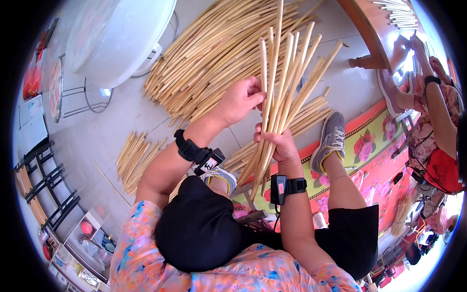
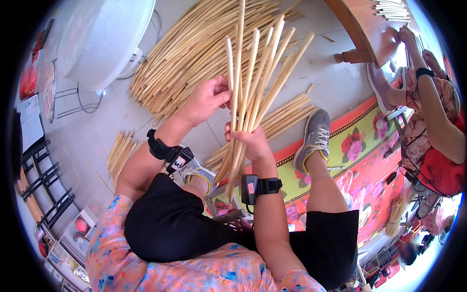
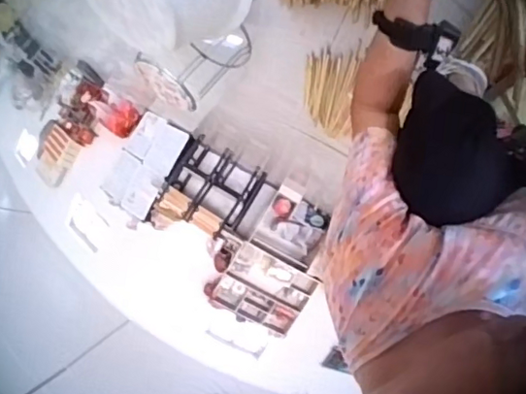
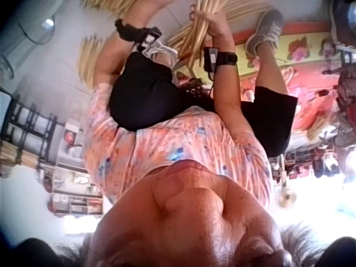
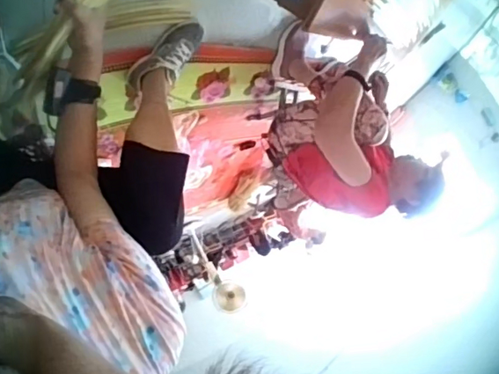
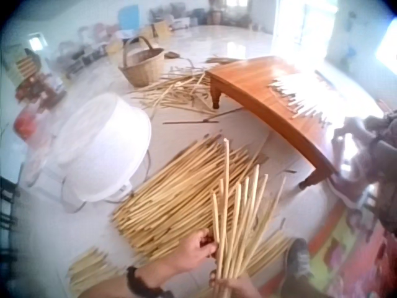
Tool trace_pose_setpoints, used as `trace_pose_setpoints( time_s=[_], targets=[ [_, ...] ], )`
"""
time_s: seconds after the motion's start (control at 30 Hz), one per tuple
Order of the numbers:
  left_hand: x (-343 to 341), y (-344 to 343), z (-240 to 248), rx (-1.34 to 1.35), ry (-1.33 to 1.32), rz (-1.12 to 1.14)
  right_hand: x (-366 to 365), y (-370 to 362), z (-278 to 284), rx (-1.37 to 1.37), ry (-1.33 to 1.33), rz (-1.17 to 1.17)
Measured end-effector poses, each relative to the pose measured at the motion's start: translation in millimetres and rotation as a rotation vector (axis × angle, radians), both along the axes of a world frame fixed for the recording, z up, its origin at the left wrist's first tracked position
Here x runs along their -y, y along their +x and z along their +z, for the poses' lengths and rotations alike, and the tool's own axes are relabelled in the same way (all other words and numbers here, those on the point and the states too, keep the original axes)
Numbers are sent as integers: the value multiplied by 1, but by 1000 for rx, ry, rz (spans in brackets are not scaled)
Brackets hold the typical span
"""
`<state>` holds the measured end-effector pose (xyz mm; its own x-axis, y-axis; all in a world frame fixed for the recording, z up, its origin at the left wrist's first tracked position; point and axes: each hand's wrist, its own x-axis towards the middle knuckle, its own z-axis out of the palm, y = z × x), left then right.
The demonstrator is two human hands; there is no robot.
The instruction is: The person gathers and sorts long thin wooden sticks from the floor and a low table, arranging them into a large bundle by hand.
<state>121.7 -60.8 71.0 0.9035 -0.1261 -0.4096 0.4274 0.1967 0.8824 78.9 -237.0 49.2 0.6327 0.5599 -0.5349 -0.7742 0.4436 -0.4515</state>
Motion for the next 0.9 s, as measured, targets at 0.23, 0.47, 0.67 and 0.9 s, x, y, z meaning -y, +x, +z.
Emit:
trace_pose_setpoints(
  time_s=[0.23, 0.47, 0.67, 0.9],
  targets=[
    [-21, 20, 15, 70, 101, 324, -5, 0, 8, 75, -49, 129],
    [-124, 66, 56, 305, 253, 648, 2, 3, 13, 126, -172, 312],
    [-187, 92, 150, 720, 335, 1028, 35, 10, 1, 188, -265, 311],
    [-119, 69, 121, 705, 325, 764, 83, 37, 11, 222, -444, -75]
  ],
)
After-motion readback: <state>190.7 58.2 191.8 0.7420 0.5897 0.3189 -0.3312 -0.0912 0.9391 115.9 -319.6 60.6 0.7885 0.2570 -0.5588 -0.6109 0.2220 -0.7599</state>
